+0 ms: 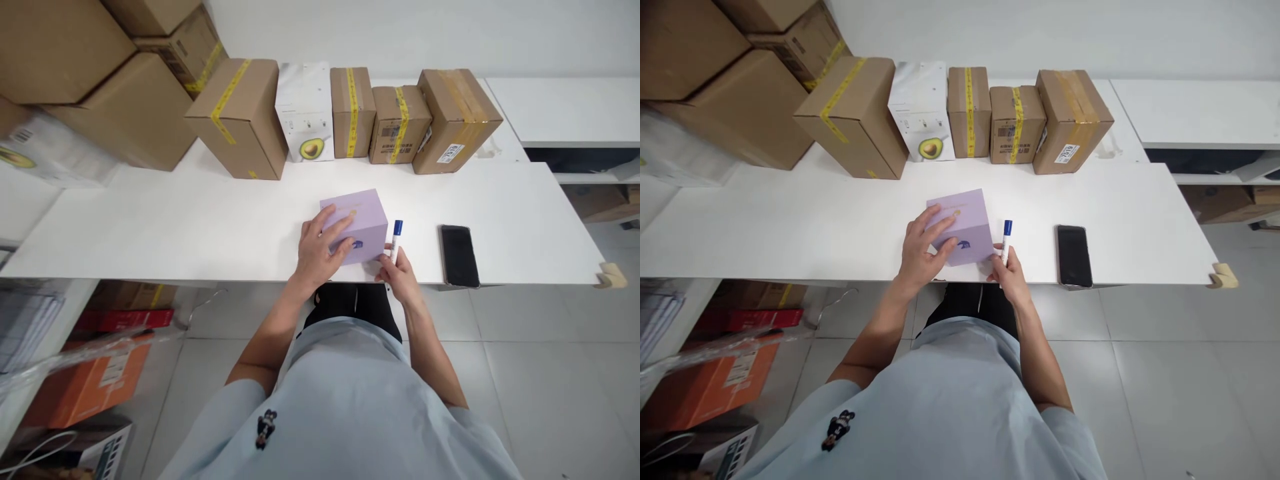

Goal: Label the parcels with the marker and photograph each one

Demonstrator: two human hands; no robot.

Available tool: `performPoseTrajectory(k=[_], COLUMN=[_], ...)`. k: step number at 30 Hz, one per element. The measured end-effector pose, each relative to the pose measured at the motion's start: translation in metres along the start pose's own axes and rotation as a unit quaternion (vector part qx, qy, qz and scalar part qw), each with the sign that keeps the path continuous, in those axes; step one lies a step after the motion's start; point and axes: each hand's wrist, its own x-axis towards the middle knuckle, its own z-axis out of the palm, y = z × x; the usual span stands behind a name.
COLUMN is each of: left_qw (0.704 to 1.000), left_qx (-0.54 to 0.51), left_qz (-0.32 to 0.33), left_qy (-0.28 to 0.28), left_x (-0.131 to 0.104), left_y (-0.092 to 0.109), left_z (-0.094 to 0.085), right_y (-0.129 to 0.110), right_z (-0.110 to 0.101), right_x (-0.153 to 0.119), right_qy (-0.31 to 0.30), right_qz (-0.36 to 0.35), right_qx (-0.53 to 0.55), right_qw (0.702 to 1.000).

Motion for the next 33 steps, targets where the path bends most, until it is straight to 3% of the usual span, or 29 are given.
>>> performPoseTrajectory(k=[5,8,10,17,22,28,33], left_qw=[1.0,0.999,0.998,0.995,0.997,0.995,0.989], left_qx=[-0.003,-0.028,-0.053,-0.029,0.019,0.04,0.093], left_qz=[0.017,0.017,0.018,0.049,0.034,0.033,0.052], left_qy=[-0.011,0.007,0.029,0.078,0.073,0.087,0.099], left_x=[-0.004,-0.009,-0.012,-0.013,-0.011,-0.012,-0.013], left_y=[-0.002,0.001,0.003,0.011,0.015,0.014,0.026], left_z=[0.007,0.009,0.009,0.004,0.012,0.013,0.012], right_y=[-0.017,-0.029,-0.037,-0.052,-0.053,-0.053,-0.052], right_z=[-0.012,-0.013,-0.011,-0.013,-0.015,-0.011,-0.01], right_x=[-0.001,-0.009,-0.014,-0.007,0.0,0.0,-0.001], right_qy=[0.074,0.134,0.139,0.069,0.03,0.048,0.055], right_qz=[-0.031,-0.121,-0.195,-0.394,-0.403,-0.41,-0.419], right_qx=[-0.096,-0.078,-0.1,-0.327,-0.393,-0.409,-0.409], right_qw=[0.992,0.981,0.966,0.856,0.826,0.814,0.809])
